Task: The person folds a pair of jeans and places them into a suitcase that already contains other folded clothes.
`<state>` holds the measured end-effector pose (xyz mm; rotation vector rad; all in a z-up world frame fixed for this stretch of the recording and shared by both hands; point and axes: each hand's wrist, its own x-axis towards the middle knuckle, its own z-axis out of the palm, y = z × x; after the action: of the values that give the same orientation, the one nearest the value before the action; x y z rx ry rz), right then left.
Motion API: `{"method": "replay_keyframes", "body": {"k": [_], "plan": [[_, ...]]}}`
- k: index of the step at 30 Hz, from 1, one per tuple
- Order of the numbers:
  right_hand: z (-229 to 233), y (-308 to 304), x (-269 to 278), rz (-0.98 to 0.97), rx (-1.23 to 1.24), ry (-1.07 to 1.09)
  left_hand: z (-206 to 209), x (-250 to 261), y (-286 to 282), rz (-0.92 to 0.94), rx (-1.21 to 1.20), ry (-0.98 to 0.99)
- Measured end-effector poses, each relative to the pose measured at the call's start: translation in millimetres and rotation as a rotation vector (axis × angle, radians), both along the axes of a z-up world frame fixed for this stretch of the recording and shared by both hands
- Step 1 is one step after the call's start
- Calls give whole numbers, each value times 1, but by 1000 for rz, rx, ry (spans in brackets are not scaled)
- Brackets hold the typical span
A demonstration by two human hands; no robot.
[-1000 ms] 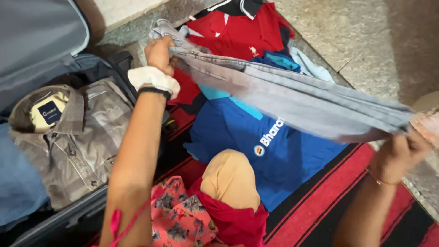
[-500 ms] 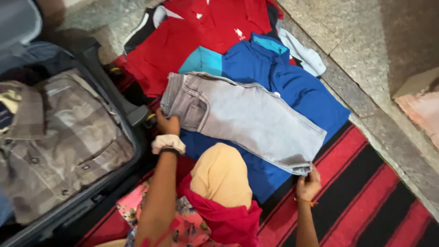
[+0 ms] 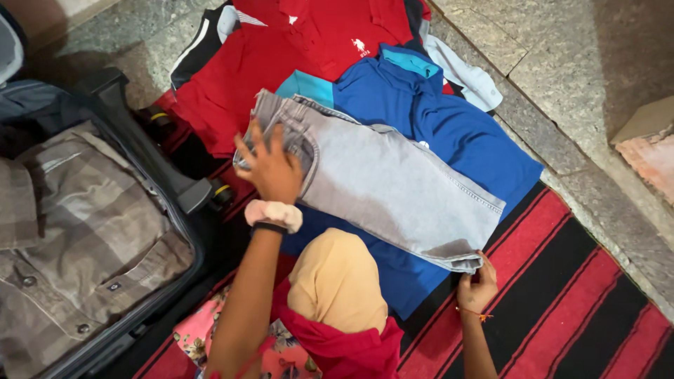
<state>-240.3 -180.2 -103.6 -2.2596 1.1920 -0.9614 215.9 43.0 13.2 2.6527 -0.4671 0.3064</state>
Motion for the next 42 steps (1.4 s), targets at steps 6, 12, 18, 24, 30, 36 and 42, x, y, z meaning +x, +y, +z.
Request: {"method": "replay_keyframes", "body": {"k": [6, 12, 18, 24, 30, 36, 42], "plan": [[2, -3, 5, 9, -44, 15, -79, -3, 59, -136, -501, -140], [0, -5, 2, 22, -64, 21, -163, 30, 89, 58, -632, 65], [-3, -5, 2, 28, -81, 2, -177, 56, 78, 108, -844, 315], [-6, -6, 2, 5, -58, -43, -169, 70, 53, 180, -461, 165], [-6, -6, 1, 10, -34, -56, -154, 61, 72, 32, -315, 166], [-22, -22, -11, 89, -6, -132, -121, 54, 85, -74, -500, 55], [65, -54, -7, 209, -119, -406, -31, 54, 57, 260, -1477, 789]]}}
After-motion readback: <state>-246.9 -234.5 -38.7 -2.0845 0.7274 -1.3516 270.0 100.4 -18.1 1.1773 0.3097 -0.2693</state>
